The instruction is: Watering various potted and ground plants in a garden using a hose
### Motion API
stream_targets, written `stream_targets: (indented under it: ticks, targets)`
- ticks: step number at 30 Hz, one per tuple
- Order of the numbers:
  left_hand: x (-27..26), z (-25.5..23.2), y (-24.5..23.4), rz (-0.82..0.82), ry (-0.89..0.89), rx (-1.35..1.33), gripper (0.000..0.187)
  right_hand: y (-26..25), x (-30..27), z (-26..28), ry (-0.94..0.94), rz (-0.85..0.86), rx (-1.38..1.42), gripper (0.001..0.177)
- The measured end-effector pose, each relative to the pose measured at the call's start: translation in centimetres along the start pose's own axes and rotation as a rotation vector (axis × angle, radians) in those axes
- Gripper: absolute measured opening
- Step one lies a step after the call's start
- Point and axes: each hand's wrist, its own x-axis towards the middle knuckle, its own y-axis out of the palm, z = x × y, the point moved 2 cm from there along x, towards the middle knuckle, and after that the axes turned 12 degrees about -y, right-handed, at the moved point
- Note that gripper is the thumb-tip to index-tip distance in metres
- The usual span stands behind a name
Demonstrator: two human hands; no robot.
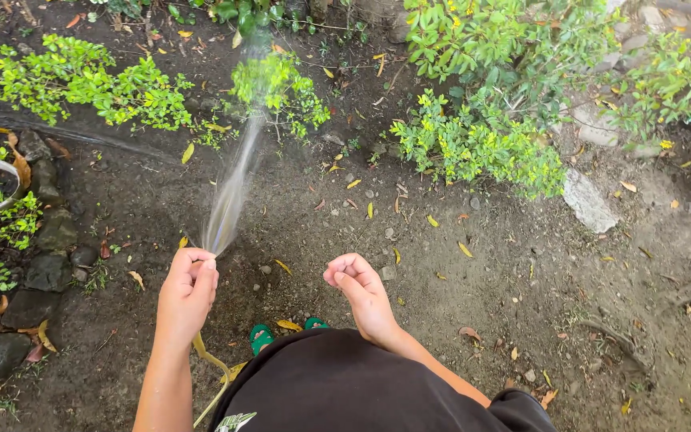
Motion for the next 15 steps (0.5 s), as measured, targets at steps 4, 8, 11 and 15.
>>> stream_targets:
  ticks: [4,8,11,15]
  targets:
    - [-0.2,0.0,-0.4,-0.051,-0.033,-0.033,0.016,0.4,0.1,0.5,0.0,0.017,0.012,0.017]
    - [-0.5,-0.1,-1.0,-0.129,0.02,-0.08,0.014,0.2,0.2,0.3,0.006,0.014,0.003,0.017]
    - [-0.3,0.4,-0.8,-0.126,0.015,-0.085,0.014,0.2,0.3,0.3,0.01,0.013,0.0,0.018]
    - [-0.8,-0.2,-0.1,-0.035,-0.031,-0.025,0.016,0.3,0.4,0.2,0.009,0.027,-0.002,0.017]
